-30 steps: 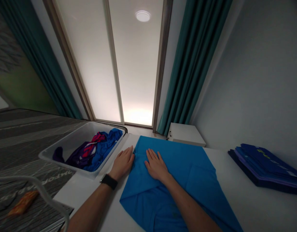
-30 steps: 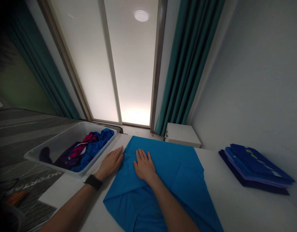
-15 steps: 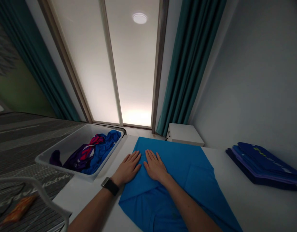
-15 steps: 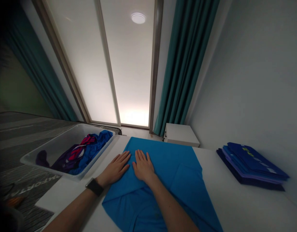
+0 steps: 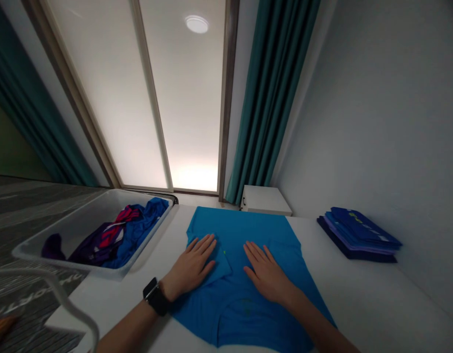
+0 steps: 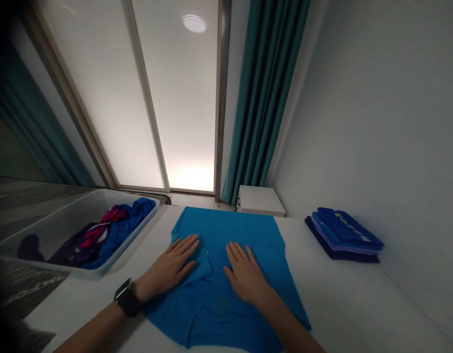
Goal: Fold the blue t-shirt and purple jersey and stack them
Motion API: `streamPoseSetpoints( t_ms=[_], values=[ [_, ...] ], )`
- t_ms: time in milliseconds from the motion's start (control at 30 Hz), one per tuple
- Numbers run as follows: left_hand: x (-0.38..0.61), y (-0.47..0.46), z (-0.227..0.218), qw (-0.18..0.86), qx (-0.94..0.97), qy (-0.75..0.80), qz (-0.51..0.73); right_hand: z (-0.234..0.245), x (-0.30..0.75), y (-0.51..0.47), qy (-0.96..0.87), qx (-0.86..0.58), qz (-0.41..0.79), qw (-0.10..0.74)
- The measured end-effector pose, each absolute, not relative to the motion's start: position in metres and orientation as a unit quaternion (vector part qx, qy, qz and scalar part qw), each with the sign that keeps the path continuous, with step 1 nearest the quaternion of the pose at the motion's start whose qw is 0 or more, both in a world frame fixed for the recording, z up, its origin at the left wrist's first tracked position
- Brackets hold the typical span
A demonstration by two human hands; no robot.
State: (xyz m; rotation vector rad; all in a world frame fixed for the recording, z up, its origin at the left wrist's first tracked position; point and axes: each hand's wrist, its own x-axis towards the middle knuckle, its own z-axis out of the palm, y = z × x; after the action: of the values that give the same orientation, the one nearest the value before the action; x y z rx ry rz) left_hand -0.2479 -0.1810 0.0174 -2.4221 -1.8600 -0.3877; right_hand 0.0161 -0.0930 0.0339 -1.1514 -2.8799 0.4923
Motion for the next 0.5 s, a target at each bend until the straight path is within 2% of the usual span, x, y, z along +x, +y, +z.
streamPoseSetpoints(
  t_ms=[200,500],
  values=[
    [-0.204,-0.211,0.027,-0.023,-0.839,-0.533,-0.104,0.015,0.074,-0.127,-0.899,-0.414,0.143,0.028],
    [-0.201,-0.220,0.023,-0.022,-0.847,-0.518,-0.118,0.002,0.076,-0.140,-0.899,-0.416,0.125,0.052]
  ],
)
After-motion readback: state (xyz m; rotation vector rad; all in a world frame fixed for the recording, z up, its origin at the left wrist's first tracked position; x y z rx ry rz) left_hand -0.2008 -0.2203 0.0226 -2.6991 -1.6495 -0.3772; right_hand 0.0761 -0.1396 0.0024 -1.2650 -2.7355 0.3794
